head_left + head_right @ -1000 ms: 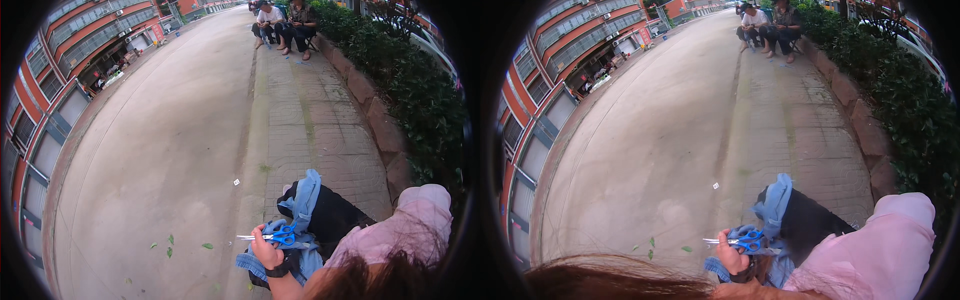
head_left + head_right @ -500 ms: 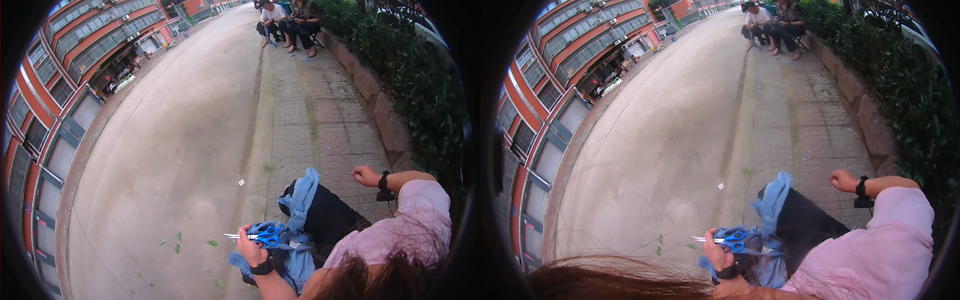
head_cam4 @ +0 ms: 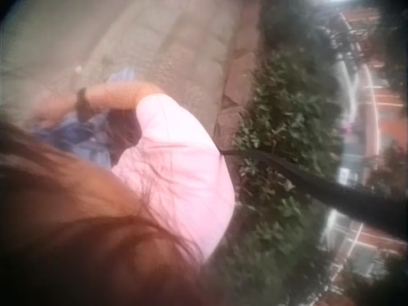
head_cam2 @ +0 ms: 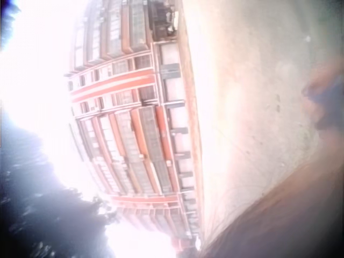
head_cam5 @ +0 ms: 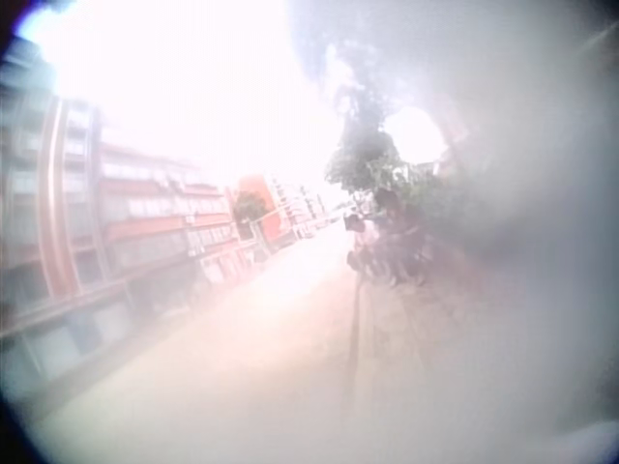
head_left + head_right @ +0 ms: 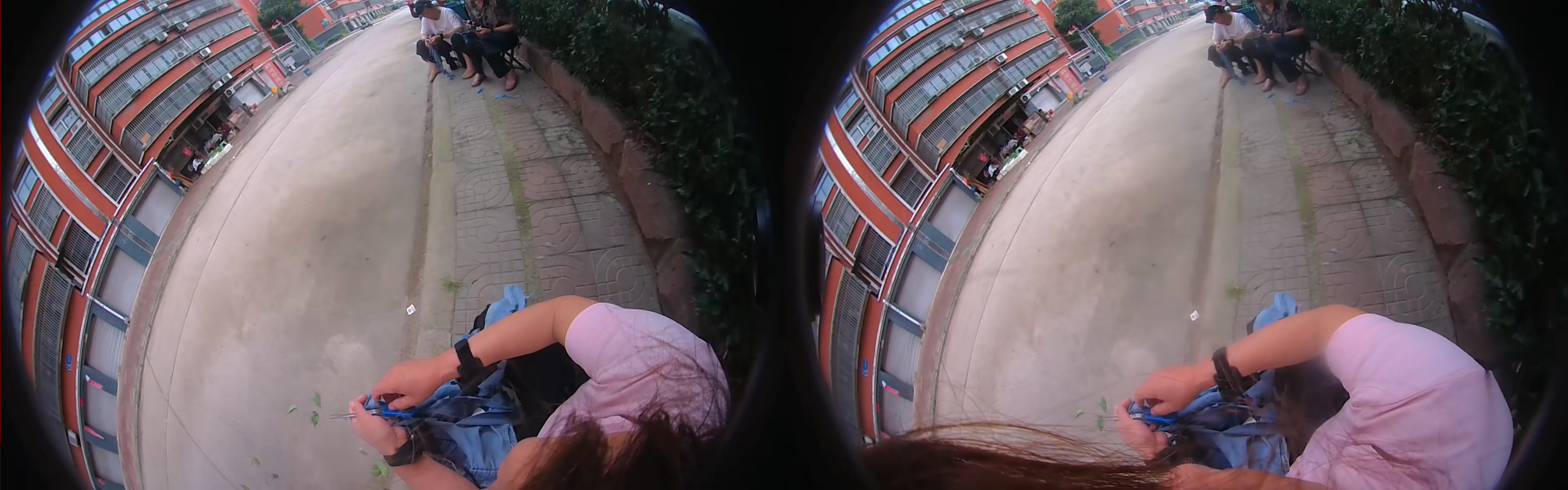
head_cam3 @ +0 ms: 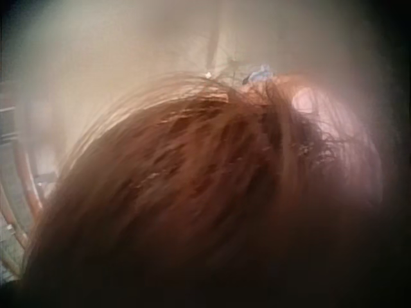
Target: Cutting a denim jacket with scissors to modify it.
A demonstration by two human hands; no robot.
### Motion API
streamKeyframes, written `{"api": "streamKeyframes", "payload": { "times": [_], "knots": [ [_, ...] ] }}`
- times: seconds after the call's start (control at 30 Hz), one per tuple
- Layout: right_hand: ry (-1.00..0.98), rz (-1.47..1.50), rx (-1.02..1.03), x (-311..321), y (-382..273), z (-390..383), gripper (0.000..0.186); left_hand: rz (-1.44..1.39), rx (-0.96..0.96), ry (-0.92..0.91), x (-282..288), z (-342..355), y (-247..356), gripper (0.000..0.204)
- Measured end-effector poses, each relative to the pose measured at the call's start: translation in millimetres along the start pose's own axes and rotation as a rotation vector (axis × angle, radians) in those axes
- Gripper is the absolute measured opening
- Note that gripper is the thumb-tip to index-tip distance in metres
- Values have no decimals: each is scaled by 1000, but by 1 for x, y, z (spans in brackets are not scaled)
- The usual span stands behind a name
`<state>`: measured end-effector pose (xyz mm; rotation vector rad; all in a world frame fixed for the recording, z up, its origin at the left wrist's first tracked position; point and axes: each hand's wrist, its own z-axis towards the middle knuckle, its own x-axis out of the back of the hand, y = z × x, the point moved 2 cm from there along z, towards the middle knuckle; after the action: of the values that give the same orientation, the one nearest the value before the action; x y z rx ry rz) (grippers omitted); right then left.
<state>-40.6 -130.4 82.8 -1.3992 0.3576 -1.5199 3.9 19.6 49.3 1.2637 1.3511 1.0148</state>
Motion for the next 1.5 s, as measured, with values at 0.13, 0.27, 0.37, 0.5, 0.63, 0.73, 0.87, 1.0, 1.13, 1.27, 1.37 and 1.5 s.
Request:
{"api": "streamKeyframes", "payload": {
  "times": [0.13,0.27,0.37,0.5,0.63,0.73,0.87,1.0,1.13,1.27,1.37,1.5],
  "knots": [
    [94,-54,64,-14,21,19,28,36,47,92,-2,0,18,38],
    [19,-192,92,-11,33,23,28,-30,-28,82,-9,10,-10,40],
    [-92,-210,65,-12,47,17,29,-49,43,23,-15,22,-31,40],
    [9,-209,-32,-14,44,5,30,10,68,-27,-18,29,-33,40],
    [86,-301,-28,-16,41,-5,33,67,104,9,-16,32,-23,41],
    [157,-261,-44,-22,44,-14,29,144,64,36,-16,33,-24,40],
    [141,-187,-147,-30,50,-22,26,123,91,-11,-15,35,-35,40],
    [146,-219,-149,-34,56,-22,24,113,121,-26,-18,31,-36,41],
    [143,-192,-151,-30,50,-27,24,148,138,-62,-22,26,-34,40],
    [85,-234,-193,-22,50,-30,32,63,150,-117,-28,27,-41,36],
    [98,-157,-211,-22,54,-31,34,-8,174,-141,-33,23,-35,33],
    [13,19,-284,-21,63,-28,39,-3,177,-157,-36,23,-34,33]
  ]
}}
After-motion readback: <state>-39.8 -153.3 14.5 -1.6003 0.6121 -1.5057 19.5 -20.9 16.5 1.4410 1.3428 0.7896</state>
